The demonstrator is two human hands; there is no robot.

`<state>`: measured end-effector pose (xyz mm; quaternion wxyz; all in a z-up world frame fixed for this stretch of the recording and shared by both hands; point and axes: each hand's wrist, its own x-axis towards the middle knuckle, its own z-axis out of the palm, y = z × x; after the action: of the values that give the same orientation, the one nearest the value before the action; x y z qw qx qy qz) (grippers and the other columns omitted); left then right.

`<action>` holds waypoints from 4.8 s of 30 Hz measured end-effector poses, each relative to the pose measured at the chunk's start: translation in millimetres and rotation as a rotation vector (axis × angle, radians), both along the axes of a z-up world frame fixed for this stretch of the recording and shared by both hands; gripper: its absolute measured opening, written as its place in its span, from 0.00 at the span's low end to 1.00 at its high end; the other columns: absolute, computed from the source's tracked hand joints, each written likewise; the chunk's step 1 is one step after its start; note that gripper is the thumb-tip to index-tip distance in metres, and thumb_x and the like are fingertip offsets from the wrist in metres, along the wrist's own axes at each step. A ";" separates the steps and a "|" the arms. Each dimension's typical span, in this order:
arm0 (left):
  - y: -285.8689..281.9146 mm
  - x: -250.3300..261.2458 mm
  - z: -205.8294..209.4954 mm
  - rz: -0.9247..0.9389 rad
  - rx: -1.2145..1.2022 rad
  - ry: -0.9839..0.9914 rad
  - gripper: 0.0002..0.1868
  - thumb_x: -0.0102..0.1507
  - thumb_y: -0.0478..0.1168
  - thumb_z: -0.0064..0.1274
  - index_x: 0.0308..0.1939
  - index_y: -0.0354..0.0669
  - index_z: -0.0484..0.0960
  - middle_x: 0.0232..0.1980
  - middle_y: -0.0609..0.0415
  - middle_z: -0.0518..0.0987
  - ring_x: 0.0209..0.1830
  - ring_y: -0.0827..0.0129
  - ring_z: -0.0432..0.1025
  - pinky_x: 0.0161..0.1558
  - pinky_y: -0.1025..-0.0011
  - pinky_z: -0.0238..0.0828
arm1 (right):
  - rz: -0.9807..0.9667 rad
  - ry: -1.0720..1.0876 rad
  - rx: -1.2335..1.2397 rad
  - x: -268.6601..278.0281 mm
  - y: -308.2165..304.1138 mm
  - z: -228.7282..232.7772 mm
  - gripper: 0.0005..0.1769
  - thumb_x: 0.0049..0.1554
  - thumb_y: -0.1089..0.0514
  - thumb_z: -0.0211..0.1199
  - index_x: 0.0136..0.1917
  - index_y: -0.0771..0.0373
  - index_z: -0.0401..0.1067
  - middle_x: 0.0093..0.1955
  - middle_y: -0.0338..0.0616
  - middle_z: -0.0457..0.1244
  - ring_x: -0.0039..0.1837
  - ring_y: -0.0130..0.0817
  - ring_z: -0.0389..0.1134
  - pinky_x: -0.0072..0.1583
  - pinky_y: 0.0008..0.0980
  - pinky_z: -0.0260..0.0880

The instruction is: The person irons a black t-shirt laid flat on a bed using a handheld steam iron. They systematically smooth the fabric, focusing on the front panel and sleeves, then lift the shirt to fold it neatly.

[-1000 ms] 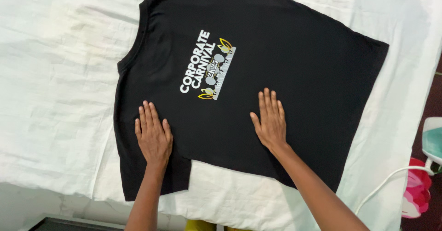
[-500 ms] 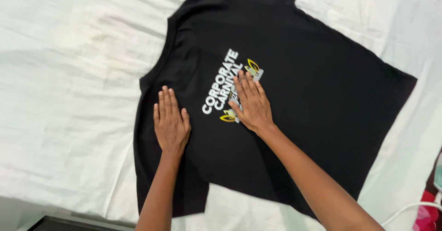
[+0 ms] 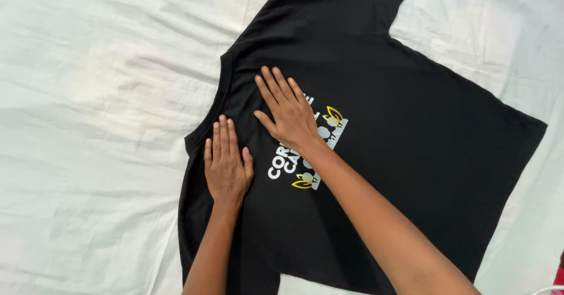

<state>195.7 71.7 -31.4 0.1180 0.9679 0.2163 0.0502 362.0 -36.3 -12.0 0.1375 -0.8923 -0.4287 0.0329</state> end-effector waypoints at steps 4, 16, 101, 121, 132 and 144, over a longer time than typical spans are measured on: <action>0.5 -0.3 -0.3 -0.004 0.039 0.007 0.34 0.70 0.49 0.36 0.79 0.40 0.58 0.83 0.52 0.56 0.82 0.67 0.51 0.78 0.62 0.46 | 0.001 -0.011 0.041 6.2 10.0 -2.1 0.41 0.66 0.38 0.53 0.83 0.59 0.49 0.86 0.44 0.42 0.86 0.40 0.40 0.82 0.44 0.41; 0.0 -2.0 -2.5 -0.003 0.039 -0.008 0.34 0.71 0.49 0.35 0.80 0.40 0.59 0.83 0.52 0.56 0.83 0.67 0.51 0.78 0.63 0.45 | -0.032 0.046 -0.047 -70.2 -52.5 5.6 0.38 0.66 0.40 0.50 0.82 0.60 0.52 0.85 0.46 0.45 0.85 0.42 0.43 0.81 0.47 0.43; -150.1 -30.8 266.6 -0.571 -0.068 -0.149 0.36 0.70 0.53 0.40 0.76 0.33 0.58 0.80 0.42 0.59 0.80 0.55 0.53 0.74 0.56 0.51 | -0.424 0.213 -0.198 -167.3 -331.4 321.6 0.44 0.62 0.41 0.55 0.83 0.50 0.40 0.86 0.41 0.34 0.85 0.40 0.29 0.80 0.50 0.31; -185.3 -13.2 315.6 -0.620 -0.087 -0.239 0.35 0.71 0.51 0.41 0.76 0.32 0.58 0.79 0.40 0.57 0.81 0.53 0.50 0.74 0.54 0.48 | -0.369 0.081 -0.177 -166.7 -332.1 359.4 0.43 0.64 0.33 0.42 0.83 0.54 0.38 0.86 0.41 0.34 0.85 0.38 0.29 0.80 0.48 0.29; -192.7 15.4 341.8 -0.650 0.001 -0.283 0.35 0.70 0.51 0.43 0.76 0.32 0.59 0.79 0.40 0.59 0.80 0.54 0.51 0.74 0.54 0.50 | -0.364 0.043 -0.101 -138.9 -319.0 362.6 0.43 0.65 0.31 0.38 0.84 0.54 0.38 0.87 0.41 0.35 0.86 0.38 0.30 0.81 0.48 0.30; -175.7 -1.0 322.3 -0.589 0.020 -0.173 0.35 0.71 0.52 0.40 0.77 0.34 0.57 0.80 0.43 0.56 0.81 0.57 0.49 0.75 0.55 0.47 | -0.340 0.109 -0.128 -147.9 -332.1 345.7 0.41 0.64 0.29 0.34 0.84 0.45 0.38 0.87 0.37 0.33 0.86 0.37 0.28 0.81 0.48 0.29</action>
<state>194.7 -103.9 290.9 0.1359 0.9822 -0.0848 0.0982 214.1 -368.4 333.7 0.1068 -0.9557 -0.2608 0.0848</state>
